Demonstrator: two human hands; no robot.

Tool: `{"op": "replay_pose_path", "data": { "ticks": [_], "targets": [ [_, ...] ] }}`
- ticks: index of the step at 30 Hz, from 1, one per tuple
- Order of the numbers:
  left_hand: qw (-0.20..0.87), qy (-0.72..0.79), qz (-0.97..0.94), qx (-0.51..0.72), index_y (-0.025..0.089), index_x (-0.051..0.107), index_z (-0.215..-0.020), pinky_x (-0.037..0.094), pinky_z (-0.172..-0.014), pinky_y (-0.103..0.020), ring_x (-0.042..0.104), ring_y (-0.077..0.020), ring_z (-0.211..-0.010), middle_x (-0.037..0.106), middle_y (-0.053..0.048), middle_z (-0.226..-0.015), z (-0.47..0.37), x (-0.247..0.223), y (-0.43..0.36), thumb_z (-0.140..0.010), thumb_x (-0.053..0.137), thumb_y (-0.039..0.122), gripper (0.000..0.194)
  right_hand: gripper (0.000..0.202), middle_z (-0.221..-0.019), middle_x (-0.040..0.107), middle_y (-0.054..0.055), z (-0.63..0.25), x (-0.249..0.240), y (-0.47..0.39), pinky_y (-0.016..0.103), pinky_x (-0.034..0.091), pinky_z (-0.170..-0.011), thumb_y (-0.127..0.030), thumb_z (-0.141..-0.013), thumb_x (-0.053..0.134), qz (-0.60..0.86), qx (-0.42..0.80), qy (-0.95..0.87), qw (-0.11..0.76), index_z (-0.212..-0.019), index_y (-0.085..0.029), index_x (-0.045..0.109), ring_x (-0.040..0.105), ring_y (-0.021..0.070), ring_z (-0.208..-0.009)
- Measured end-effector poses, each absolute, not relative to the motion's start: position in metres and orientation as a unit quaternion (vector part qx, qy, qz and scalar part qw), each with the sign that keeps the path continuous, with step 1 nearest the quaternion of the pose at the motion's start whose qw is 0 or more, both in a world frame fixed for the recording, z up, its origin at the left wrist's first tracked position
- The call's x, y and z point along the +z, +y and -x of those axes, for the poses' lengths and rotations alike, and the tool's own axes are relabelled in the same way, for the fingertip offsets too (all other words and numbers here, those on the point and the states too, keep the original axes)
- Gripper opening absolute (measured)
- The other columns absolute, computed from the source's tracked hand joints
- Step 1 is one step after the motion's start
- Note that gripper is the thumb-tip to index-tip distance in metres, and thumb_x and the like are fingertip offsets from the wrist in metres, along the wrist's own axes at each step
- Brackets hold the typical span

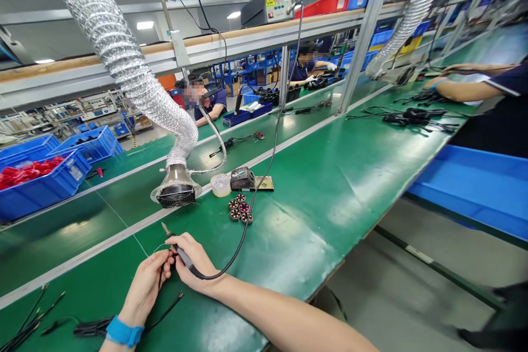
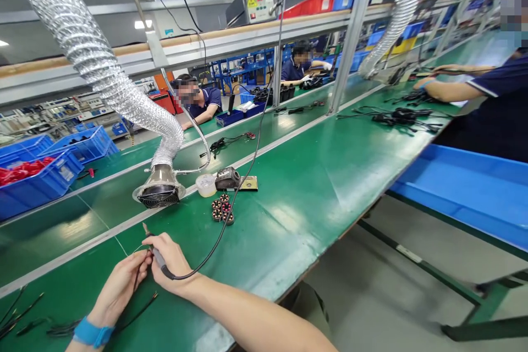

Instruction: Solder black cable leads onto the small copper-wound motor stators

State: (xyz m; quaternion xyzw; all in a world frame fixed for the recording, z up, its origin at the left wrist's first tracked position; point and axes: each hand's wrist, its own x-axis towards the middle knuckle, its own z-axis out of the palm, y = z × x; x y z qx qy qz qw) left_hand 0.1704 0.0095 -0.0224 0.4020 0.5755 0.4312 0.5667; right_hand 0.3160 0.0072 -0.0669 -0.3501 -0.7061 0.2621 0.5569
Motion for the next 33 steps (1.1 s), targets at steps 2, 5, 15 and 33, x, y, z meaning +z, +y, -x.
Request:
{"op": "replay_pose_path", "data": {
  "ticks": [2, 5, 15, 33],
  "targets": [
    [0.563, 0.575, -0.405, 0.435, 0.012, 0.071, -0.076, 0.049, -0.051, -0.023, 0.054, -0.0106, -0.053, 0.066, -0.005, -0.068, -0.171, -0.024, 0.008, -0.063, 0.083, 0.031, 0.026, 0.057, -0.110, 0.056, 0.003, -0.315, -0.067, 0.007, 0.028, 0.055, -0.088, 0.000, -0.076, 0.051, 0.352, 0.269, -0.699, 0.562, -0.127, -0.026, 0.051, 0.064, 0.0155, -0.094],
    [0.512, 0.598, -0.467, 0.403, 0.014, 0.071, -0.080, 0.052, -0.056, -0.028, 0.059, -0.0150, -0.056, 0.068, -0.006, -0.071, -0.167, -0.024, 0.008, -0.066, 0.081, 0.047, 0.038, 0.059, -0.114, 0.056, 0.004, -0.317, -0.065, 0.008, 0.030, 0.055, -0.088, -0.002, -0.077, 0.052, 0.363, 0.250, -0.716, 0.541, -0.130, -0.026, 0.049, 0.065, 0.0166, -0.094],
    [0.097, 0.678, -0.716, 0.134, 0.015, 0.064, -0.106, 0.046, -0.061, -0.034, 0.066, -0.0276, -0.069, 0.068, -0.007, -0.077, -0.120, -0.018, 0.049, -0.078, 0.049, 0.062, 0.057, 0.051, -0.113, 0.057, 0.006, -0.323, -0.059, 0.016, 0.032, 0.053, -0.086, -0.015, -0.085, 0.054, 0.412, 0.093, -0.765, 0.486, -0.135, -0.026, 0.050, 0.062, 0.0202, -0.093],
    [0.305, 0.622, -0.557, 0.457, 0.011, 0.070, -0.119, 0.056, -0.073, -0.034, 0.068, -0.0220, -0.077, 0.073, -0.014, -0.102, -0.059, 0.040, -0.029, -0.084, 0.059, 0.064, 0.064, 0.062, -0.123, 0.058, 0.008, -0.329, -0.073, 0.002, 0.039, 0.054, -0.092, -0.010, -0.077, 0.057, 0.392, 0.170, -0.774, 0.468, -0.136, -0.027, 0.050, 0.063, 0.0241, -0.104]
  ]
}}
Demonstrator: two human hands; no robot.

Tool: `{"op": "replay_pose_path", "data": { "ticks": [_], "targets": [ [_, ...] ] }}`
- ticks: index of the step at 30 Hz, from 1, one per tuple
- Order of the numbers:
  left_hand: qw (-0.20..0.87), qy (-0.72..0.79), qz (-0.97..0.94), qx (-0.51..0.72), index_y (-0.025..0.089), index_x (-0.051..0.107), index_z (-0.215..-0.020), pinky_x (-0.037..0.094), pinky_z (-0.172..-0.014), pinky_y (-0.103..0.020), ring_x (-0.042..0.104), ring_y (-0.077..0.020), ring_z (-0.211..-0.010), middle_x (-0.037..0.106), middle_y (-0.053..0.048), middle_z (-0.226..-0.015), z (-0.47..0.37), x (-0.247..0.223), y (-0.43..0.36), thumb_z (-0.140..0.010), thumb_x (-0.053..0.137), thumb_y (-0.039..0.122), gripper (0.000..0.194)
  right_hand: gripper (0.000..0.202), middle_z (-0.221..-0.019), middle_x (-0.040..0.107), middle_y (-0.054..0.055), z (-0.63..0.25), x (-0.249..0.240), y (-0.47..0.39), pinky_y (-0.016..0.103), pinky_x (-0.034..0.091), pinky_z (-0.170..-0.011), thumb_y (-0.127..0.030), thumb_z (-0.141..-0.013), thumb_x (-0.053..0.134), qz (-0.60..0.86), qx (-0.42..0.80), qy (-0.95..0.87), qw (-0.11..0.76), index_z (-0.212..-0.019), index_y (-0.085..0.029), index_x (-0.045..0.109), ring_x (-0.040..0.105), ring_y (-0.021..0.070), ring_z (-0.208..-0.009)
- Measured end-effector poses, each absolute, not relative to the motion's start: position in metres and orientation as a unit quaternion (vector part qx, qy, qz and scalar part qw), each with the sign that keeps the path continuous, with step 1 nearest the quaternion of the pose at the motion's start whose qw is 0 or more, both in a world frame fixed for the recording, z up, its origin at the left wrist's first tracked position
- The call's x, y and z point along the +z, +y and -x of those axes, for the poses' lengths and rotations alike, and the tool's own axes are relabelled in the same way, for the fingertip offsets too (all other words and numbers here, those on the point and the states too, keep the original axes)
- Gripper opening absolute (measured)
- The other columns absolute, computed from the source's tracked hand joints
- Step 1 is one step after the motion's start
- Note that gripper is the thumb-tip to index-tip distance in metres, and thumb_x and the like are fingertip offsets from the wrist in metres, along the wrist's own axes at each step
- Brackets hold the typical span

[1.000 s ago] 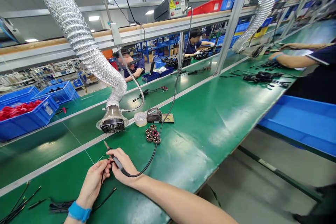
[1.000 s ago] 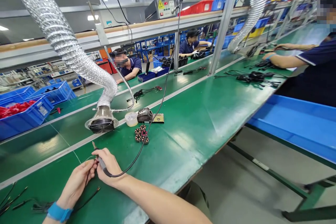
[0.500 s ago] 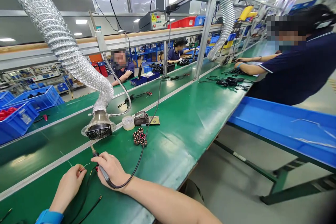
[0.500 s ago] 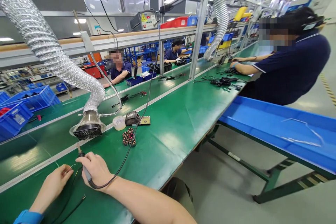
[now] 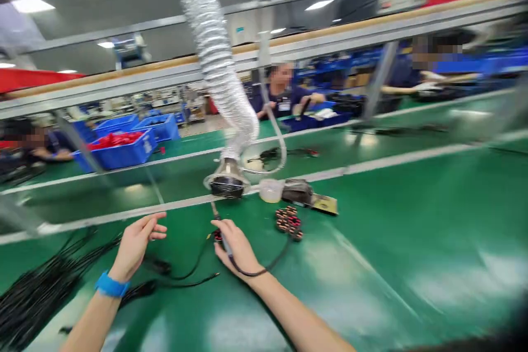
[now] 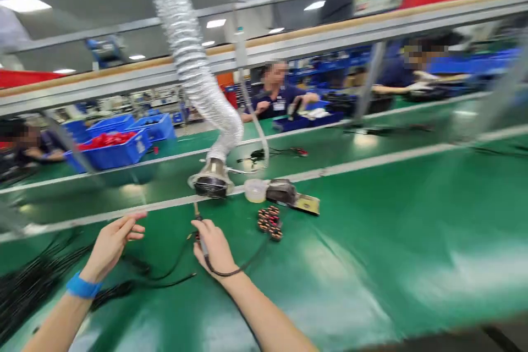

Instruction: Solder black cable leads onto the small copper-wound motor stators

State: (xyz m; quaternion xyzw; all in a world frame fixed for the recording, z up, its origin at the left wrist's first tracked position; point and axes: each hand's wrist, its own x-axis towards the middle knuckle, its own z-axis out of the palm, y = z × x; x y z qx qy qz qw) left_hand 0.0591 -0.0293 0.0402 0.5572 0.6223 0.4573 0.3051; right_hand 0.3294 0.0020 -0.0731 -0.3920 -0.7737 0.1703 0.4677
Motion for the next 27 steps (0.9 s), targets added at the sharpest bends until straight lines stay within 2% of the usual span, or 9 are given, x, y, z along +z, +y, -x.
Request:
{"op": "replay_pose_path", "data": {
  "ticks": [2, 3, 6, 8, 12, 17, 22, 25, 27],
  "targets": [
    [0.291, 0.636, -0.559, 0.445, 0.010, 0.068, -0.121, 0.047, -0.053, -0.027, 0.053, -0.0133, -0.051, 0.073, -0.009, -0.085, -0.051, 0.055, -0.046, -0.090, 0.054, 0.062, 0.062, 0.059, -0.123, 0.058, 0.009, -0.328, -0.081, 0.002, 0.038, 0.056, -0.091, -0.010, -0.081, 0.054, 0.380, 0.183, -0.777, 0.467, -0.137, -0.027, 0.050, 0.064, 0.0236, -0.102],
    [0.266, 0.648, -0.580, 0.415, 0.011, 0.070, -0.117, 0.044, -0.051, -0.026, 0.049, -0.0122, -0.049, 0.072, -0.007, -0.080, -0.045, 0.060, -0.052, -0.092, 0.051, 0.060, 0.058, 0.058, -0.125, 0.057, 0.009, -0.328, -0.085, 0.003, 0.038, 0.056, -0.090, -0.010, -0.083, 0.052, 0.374, 0.188, -0.781, 0.463, -0.138, -0.028, 0.049, 0.065, 0.0233, -0.101],
    [0.177, 0.660, -0.684, 0.255, 0.016, 0.076, -0.100, 0.044, -0.060, -0.027, 0.056, -0.0160, -0.059, 0.068, -0.004, -0.070, -0.025, 0.058, -0.067, -0.094, 0.050, 0.048, 0.042, 0.052, -0.126, 0.056, 0.010, -0.327, -0.091, 0.003, 0.037, 0.057, -0.089, -0.014, -0.089, 0.050, 0.364, 0.198, -0.786, 0.459, -0.139, -0.028, 0.048, 0.065, 0.0227, -0.101],
    [0.148, 0.642, -0.741, 0.129, 0.019, 0.077, -0.099, 0.044, -0.067, -0.028, 0.061, -0.0195, -0.068, 0.068, -0.004, -0.071, -0.012, 0.046, -0.072, -0.089, 0.054, 0.036, 0.031, 0.047, -0.124, 0.056, 0.010, -0.327, -0.092, 0.001, 0.037, 0.057, -0.089, -0.016, -0.093, 0.048, 0.366, 0.196, -0.787, 0.456, -0.139, -0.027, 0.048, 0.066, 0.0221, -0.099],
    [0.148, 0.610, -0.778, -0.017, 0.022, 0.073, -0.114, 0.042, -0.066, -0.029, 0.064, -0.0223, -0.075, 0.069, -0.004, -0.077, 0.007, 0.020, -0.068, -0.075, 0.053, 0.015, 0.045, 0.044, -0.122, 0.057, 0.010, -0.325, -0.090, 0.002, 0.035, 0.057, -0.086, -0.016, -0.095, 0.046, 0.370, 0.176, -0.794, 0.449, -0.137, -0.027, 0.049, 0.067, 0.0209, -0.096],
    [0.124, 0.629, -0.767, -0.036, 0.024, 0.072, -0.101, 0.040, -0.063, -0.030, 0.066, -0.0237, -0.076, 0.070, -0.003, -0.076, 0.021, 0.012, -0.043, -0.083, 0.052, 0.022, 0.027, 0.046, -0.119, 0.059, 0.009, -0.323, -0.087, 0.007, 0.034, 0.057, -0.087, -0.012, -0.093, 0.048, 0.383, 0.126, -0.803, 0.439, -0.137, -0.026, 0.050, 0.066, 0.0214, -0.099],
    [0.014, 0.674, -0.739, 0.014, 0.025, 0.067, -0.109, 0.044, -0.072, -0.031, 0.066, -0.0262, -0.092, 0.073, -0.007, -0.101, 0.030, 0.023, -0.001, -0.089, 0.052, 0.026, 0.025, 0.050, -0.122, 0.059, 0.009, -0.326, -0.085, 0.009, 0.035, 0.056, -0.089, -0.009, -0.090, 0.050, 0.398, 0.122, -0.796, 0.439, -0.137, -0.026, 0.050, 0.065, 0.0217, -0.101],
    [-0.011, 0.706, -0.705, 0.067, 0.021, 0.064, -0.118, 0.043, -0.068, -0.029, 0.065, -0.0250, -0.083, 0.070, -0.008, -0.088, 0.030, 0.030, 0.020, -0.088, 0.054, 0.028, 0.033, 0.051, -0.122, 0.059, 0.009, -0.327, -0.084, 0.008, 0.035, 0.056, -0.090, -0.010, -0.089, 0.051, 0.401, 0.121, -0.791, 0.446, -0.137, -0.026, 0.050, 0.065, 0.0219, -0.101],
    [0.010, 0.718, -0.685, 0.119, 0.019, 0.065, -0.118, 0.040, -0.062, -0.027, 0.062, -0.0226, -0.071, 0.064, -0.004, -0.074, 0.021, 0.034, 0.022, -0.088, 0.054, 0.034, 0.035, 0.051, -0.123, 0.058, 0.009, -0.328, -0.085, 0.007, 0.036, 0.055, -0.091, -0.011, -0.089, 0.053, 0.401, 0.120, -0.791, 0.446, -0.138, -0.026, 0.050, 0.064, 0.0224, -0.103]
  ]
}}
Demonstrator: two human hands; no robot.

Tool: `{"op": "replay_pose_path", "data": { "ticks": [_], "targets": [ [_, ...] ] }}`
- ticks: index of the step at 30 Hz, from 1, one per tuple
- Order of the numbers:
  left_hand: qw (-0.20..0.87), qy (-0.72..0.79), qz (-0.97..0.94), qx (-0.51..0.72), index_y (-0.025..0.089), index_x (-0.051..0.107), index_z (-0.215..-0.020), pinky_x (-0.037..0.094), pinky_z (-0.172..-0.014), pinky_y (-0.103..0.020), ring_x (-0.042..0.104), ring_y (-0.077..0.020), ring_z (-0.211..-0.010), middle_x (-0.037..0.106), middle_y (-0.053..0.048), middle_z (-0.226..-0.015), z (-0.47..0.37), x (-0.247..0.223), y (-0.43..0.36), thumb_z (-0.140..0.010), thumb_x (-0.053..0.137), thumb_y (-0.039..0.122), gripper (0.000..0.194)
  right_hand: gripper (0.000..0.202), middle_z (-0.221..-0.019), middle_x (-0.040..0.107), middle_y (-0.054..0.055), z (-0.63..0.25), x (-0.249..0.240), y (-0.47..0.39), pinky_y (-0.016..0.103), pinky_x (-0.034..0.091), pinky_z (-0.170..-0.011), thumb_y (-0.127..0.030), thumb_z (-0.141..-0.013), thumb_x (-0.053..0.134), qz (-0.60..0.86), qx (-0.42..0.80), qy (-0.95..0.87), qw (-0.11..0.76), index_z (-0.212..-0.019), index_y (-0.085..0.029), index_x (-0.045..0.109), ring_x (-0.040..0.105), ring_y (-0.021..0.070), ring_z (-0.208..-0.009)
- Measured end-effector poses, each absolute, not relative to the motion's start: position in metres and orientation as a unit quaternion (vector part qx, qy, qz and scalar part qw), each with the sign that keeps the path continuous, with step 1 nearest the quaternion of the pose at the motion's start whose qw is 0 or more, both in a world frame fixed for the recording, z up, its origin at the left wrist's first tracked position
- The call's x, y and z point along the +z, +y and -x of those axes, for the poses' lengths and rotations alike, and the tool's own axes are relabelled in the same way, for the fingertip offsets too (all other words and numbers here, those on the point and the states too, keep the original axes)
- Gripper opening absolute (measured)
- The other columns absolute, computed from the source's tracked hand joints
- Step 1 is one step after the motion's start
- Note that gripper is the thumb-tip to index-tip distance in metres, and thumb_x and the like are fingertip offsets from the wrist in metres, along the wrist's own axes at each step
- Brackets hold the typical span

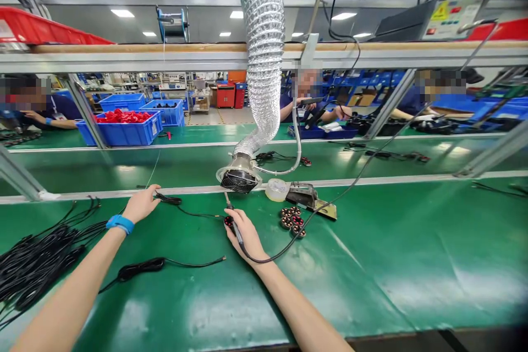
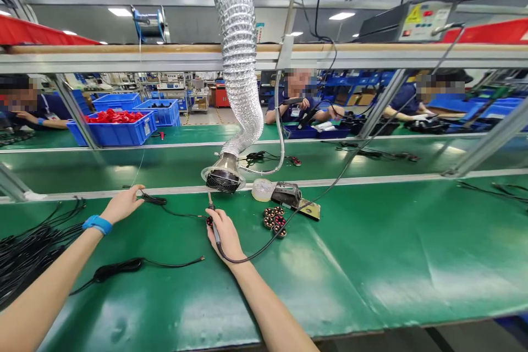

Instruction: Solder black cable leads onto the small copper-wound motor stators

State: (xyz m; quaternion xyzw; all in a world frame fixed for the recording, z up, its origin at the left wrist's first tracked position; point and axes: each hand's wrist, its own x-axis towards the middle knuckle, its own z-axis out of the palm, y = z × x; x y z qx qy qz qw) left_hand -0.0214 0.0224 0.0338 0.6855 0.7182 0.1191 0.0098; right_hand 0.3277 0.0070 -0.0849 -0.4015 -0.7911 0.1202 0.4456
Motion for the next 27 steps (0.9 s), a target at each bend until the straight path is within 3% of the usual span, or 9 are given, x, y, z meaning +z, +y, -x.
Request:
{"op": "replay_pose_path", "data": {
  "ticks": [4, 6, 9, 11, 13, 15, 17, 22, 27],
  "targets": [
    [0.185, 0.654, -0.694, 0.237, 0.018, 0.072, -0.101, 0.037, -0.057, -0.025, 0.051, -0.0170, -0.061, 0.055, 0.000, -0.067, -0.020, 0.031, 0.000, -0.089, 0.052, 0.053, 0.042, 0.049, -0.123, 0.059, 0.010, -0.327, -0.086, 0.006, 0.038, 0.055, -0.093, -0.012, -0.091, 0.053, 0.404, 0.110, -0.791, 0.446, -0.138, -0.026, 0.050, 0.063, 0.0229, -0.105],
    [0.336, 0.588, -0.697, 0.237, 0.017, 0.073, -0.097, 0.035, -0.055, -0.024, 0.045, -0.0145, -0.060, 0.052, 0.001, -0.067, -0.048, 0.024, -0.016, -0.088, 0.053, 0.060, 0.048, 0.048, -0.122, 0.059, 0.010, -0.326, -0.086, 0.006, 0.038, 0.055, -0.092, -0.013, -0.092, 0.053, 0.406, 0.104, -0.790, 0.448, -0.138, -0.026, 0.051, 0.063, 0.0231, -0.104],
    [0.487, 0.540, -0.655, 0.206, 0.015, 0.072, -0.099, 0.025, -0.048, -0.022, 0.028, -0.0106, -0.051, 0.032, 0.007, -0.058, -0.083, 0.009, -0.032, -0.083, 0.055, 0.070, 0.059, 0.048, -0.120, 0.059, 0.009, -0.325, -0.084, 0.005, 0.038, 0.054, -0.092, -0.012, -0.092, 0.053, 0.407, 0.098, -0.789, 0.449, -0.137, -0.026, 0.051, 0.063, 0.0232, -0.103],
    [0.494, 0.550, -0.639, 0.213, 0.014, 0.071, -0.100, 0.021, -0.048, -0.022, 0.024, -0.0102, -0.050, 0.027, 0.009, -0.057, -0.099, -0.002, -0.034, -0.083, 0.053, 0.073, 0.063, 0.046, -0.118, 0.060, 0.009, -0.325, -0.080, 0.004, 0.037, 0.054, -0.091, -0.012, -0.091, 0.054, 0.404, 0.094, -0.788, 0.456, -0.135, -0.025, 0.052, 0.063, 0.0227, -0.103],
    [0.445, 0.564, -0.656, 0.231, 0.015, 0.071, -0.096, 0.027, -0.051, -0.023, 0.033, -0.0121, -0.054, 0.039, 0.005, -0.060, -0.107, -0.010, -0.032, -0.086, 0.048, 0.071, 0.061, 0.043, -0.116, 0.061, 0.009, -0.327, -0.075, 0.002, 0.036, 0.054, -0.090, -0.011, -0.091, 0.055, 0.400, 0.089, -0.786, 0.463, -0.132, -0.024, 0.054, 0.063, 0.0220, -0.102],
    [0.393, 0.556, -0.693, 0.237, 0.016, 0.071, -0.088, 0.038, -0.062, -0.027, 0.046, -0.0163, -0.067, 0.056, -0.001, -0.072, -0.109, -0.015, -0.030, -0.088, 0.046, 0.066, 0.056, 0.037, -0.111, 0.062, 0.008, -0.332, -0.067, 0.000, 0.035, 0.054, -0.089, -0.012, -0.091, 0.056, 0.399, 0.088, -0.790, 0.457, -0.126, -0.024, 0.057, 0.063, 0.0212, -0.099],
    [0.377, 0.531, -0.725, 0.224, 0.017, 0.070, -0.083, 0.042, -0.073, -0.030, 0.053, -0.0196, -0.079, 0.063, -0.004, -0.084, -0.107, -0.017, -0.030, -0.089, 0.046, 0.063, 0.053, 0.031, -0.106, 0.062, 0.006, -0.338, -0.058, -0.003, 0.034, 0.054, -0.087, -0.014, -0.091, 0.059, 0.407, 0.099, -0.795, 0.440, -0.120, -0.024, 0.059, 0.063, 0.0202, -0.095],
    [0.427, 0.534, -0.710, 0.168, 0.018, 0.067, -0.094, 0.033, -0.056, -0.027, 0.039, -0.0156, -0.057, 0.042, 0.004, -0.060, -0.101, -0.019, -0.038, -0.090, 0.039, 0.070, 0.059, 0.024, -0.101, 0.061, 0.002, -0.369, -0.033, -0.012, 0.029, 0.052, -0.080, -0.019, -0.093, 0.060, 0.433, 0.140, -0.785, 0.419, -0.117, -0.026, 0.060, 0.062, 0.0175, -0.089],
    [0.369, 0.514, -0.753, 0.178, 0.019, 0.069, -0.090, 0.041, -0.070, -0.029, 0.053, -0.0194, -0.076, 0.062, -0.004, -0.084, -0.112, -0.026, -0.043, -0.094, 0.042, 0.058, 0.047, 0.019, -0.102, 0.063, 0.003, -0.416, -0.014, -0.008, 0.030, 0.050, -0.082, -0.023, -0.096, 0.056, 0.473, 0.105, -0.758, 0.436, -0.113, -0.026, 0.062, 0.063, 0.0172, -0.089]
  ]
}}
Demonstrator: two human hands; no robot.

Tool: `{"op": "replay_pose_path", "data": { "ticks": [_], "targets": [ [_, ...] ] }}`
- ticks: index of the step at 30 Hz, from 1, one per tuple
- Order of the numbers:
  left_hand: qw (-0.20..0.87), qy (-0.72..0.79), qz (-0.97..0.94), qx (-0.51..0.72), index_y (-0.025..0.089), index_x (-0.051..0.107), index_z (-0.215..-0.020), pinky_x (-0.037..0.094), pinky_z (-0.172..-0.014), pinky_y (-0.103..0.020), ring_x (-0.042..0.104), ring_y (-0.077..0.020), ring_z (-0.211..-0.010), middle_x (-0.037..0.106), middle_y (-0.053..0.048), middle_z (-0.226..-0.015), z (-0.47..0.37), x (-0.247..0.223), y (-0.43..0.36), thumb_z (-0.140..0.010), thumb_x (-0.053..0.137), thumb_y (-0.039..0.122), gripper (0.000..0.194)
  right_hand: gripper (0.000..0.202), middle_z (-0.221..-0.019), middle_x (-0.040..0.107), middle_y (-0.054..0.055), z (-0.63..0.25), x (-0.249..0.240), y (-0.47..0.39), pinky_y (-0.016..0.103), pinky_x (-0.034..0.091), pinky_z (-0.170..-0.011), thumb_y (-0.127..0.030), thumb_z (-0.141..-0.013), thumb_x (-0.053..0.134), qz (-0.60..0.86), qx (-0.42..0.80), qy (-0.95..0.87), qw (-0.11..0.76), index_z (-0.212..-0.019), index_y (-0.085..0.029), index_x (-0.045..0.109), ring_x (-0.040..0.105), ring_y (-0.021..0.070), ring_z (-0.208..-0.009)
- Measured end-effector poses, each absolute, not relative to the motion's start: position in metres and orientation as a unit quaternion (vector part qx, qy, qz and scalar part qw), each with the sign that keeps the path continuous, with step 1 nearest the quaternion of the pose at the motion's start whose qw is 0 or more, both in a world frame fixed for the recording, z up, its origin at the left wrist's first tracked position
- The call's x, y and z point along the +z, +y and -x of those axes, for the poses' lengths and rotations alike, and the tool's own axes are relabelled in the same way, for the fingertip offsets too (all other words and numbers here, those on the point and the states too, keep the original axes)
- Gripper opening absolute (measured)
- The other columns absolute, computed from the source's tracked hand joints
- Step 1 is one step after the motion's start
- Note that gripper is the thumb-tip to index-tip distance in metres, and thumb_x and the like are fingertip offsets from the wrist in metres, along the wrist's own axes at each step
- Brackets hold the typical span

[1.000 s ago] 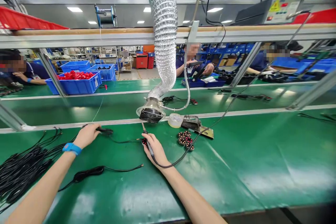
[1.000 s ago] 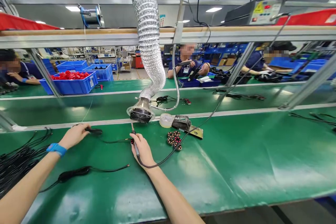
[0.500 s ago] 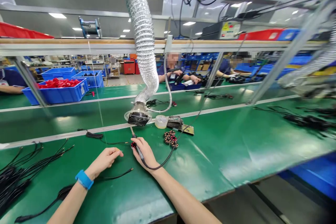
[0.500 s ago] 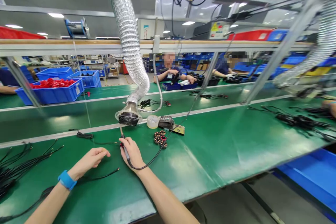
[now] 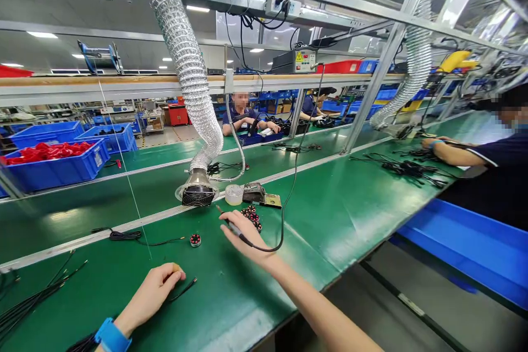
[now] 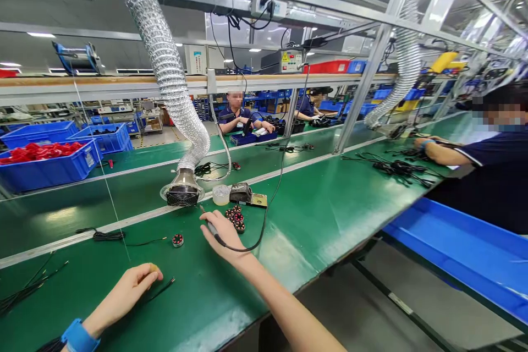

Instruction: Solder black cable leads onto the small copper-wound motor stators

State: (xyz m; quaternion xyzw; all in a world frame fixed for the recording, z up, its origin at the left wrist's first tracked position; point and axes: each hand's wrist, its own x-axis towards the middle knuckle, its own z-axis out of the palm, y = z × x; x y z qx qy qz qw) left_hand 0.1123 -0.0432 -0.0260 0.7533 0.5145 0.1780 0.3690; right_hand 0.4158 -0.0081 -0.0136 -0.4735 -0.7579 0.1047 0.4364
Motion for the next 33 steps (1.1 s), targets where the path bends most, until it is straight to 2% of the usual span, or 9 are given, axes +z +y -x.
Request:
{"op": "replay_pose_path", "data": {
  "ticks": [4, 7, 10, 15, 19, 25, 30, 33],
  "targets": [
    [0.345, 0.513, -0.772, 0.149, 0.019, 0.067, -0.092, 0.042, -0.069, -0.028, 0.055, -0.0200, -0.077, 0.061, -0.003, -0.083, -0.121, -0.033, -0.046, -0.084, 0.061, 0.047, 0.029, 0.022, -0.107, 0.064, 0.006, -0.448, -0.010, 0.019, 0.031, 0.050, -0.084, -0.029, -0.099, 0.050, 0.505, 0.060, -0.726, 0.464, -0.117, -0.023, 0.063, 0.064, 0.0189, -0.094],
    [0.327, 0.504, -0.789, 0.130, 0.020, 0.064, -0.084, 0.041, -0.068, -0.028, 0.056, -0.0192, -0.075, 0.062, -0.003, -0.083, -0.121, -0.034, -0.047, -0.085, 0.060, 0.040, 0.020, 0.025, -0.104, 0.064, 0.007, -0.464, -0.017, 0.043, 0.032, 0.051, -0.085, -0.030, -0.100, 0.048, 0.515, 0.042, -0.729, 0.449, -0.117, -0.021, 0.064, 0.064, 0.0200, -0.095],
    [0.312, 0.498, -0.798, 0.136, 0.021, 0.062, -0.082, 0.041, -0.068, -0.029, 0.057, -0.0194, -0.074, 0.064, -0.003, -0.083, -0.120, -0.032, -0.047, -0.090, 0.054, 0.042, 0.024, 0.021, -0.093, 0.065, 0.005, -0.476, -0.026, 0.049, 0.031, 0.052, -0.083, -0.029, -0.099, 0.052, 0.514, 0.052, -0.738, 0.434, -0.111, -0.021, 0.067, 0.065, 0.0197, -0.090],
    [0.299, 0.497, -0.795, 0.177, 0.023, 0.061, -0.086, 0.042, -0.069, -0.030, 0.058, -0.0204, -0.075, 0.065, -0.003, -0.084, -0.121, -0.032, -0.048, -0.095, 0.050, 0.052, 0.032, 0.029, -0.113, 0.063, 0.008, -0.491, -0.041, 0.019, 0.032, 0.051, -0.091, -0.030, -0.102, 0.046, 0.526, 0.036, -0.707, 0.472, -0.127, -0.023, 0.059, 0.064, 0.0192, -0.100],
    [0.286, 0.510, -0.784, 0.207, 0.023, 0.060, -0.085, 0.041, -0.065, -0.030, 0.056, -0.0204, -0.071, 0.063, -0.003, -0.081, -0.130, -0.036, -0.047, -0.095, 0.048, 0.058, 0.038, 0.034, -0.114, 0.060, 0.007, -0.500, -0.064, -0.001, 0.035, 0.055, -0.087, -0.030, -0.095, 0.054, 0.570, 0.021, -0.657, 0.493, -0.129, -0.024, 0.057, 0.066, 0.0207, -0.097],
    [0.253, 0.469, -0.823, 0.198, 0.024, 0.061, -0.087, 0.043, -0.070, -0.030, 0.060, -0.0203, -0.075, 0.065, -0.004, -0.088, -0.148, -0.042, -0.044, -0.096, 0.049, 0.051, 0.031, 0.048, -0.115, 0.057, 0.007, -0.498, -0.084, 0.000, 0.040, 0.055, -0.088, -0.026, -0.082, 0.065, 0.601, 0.027, -0.638, 0.481, -0.130, -0.024, 0.054, 0.065, 0.0237, -0.098],
    [0.248, 0.452, -0.842, 0.156, 0.022, 0.061, -0.079, 0.042, -0.065, -0.029, 0.057, -0.0186, -0.070, 0.061, -0.002, -0.079, -0.153, -0.033, -0.026, -0.097, 0.048, 0.050, 0.036, 0.046, -0.117, 0.056, 0.007, -0.495, -0.084, 0.003, 0.039, 0.055, -0.090, -0.021, -0.083, 0.061, 0.587, 0.043, -0.644, 0.488, -0.128, -0.024, 0.054, 0.065, 0.0231, -0.102],
    [0.178, 0.491, -0.834, 0.180, 0.022, 0.062, -0.089, 0.042, -0.068, -0.030, 0.059, -0.0197, -0.073, 0.063, -0.002, -0.081, -0.157, -0.025, -0.012, -0.097, 0.050, 0.044, 0.027, 0.045, -0.118, 0.056, 0.008, -0.496, -0.088, 0.000, 0.040, 0.054, -0.093, -0.021, -0.084, 0.060, 0.579, 0.062, -0.646, 0.494, -0.128, -0.024, 0.053, 0.063, 0.0236, -0.104]
  ]
}}
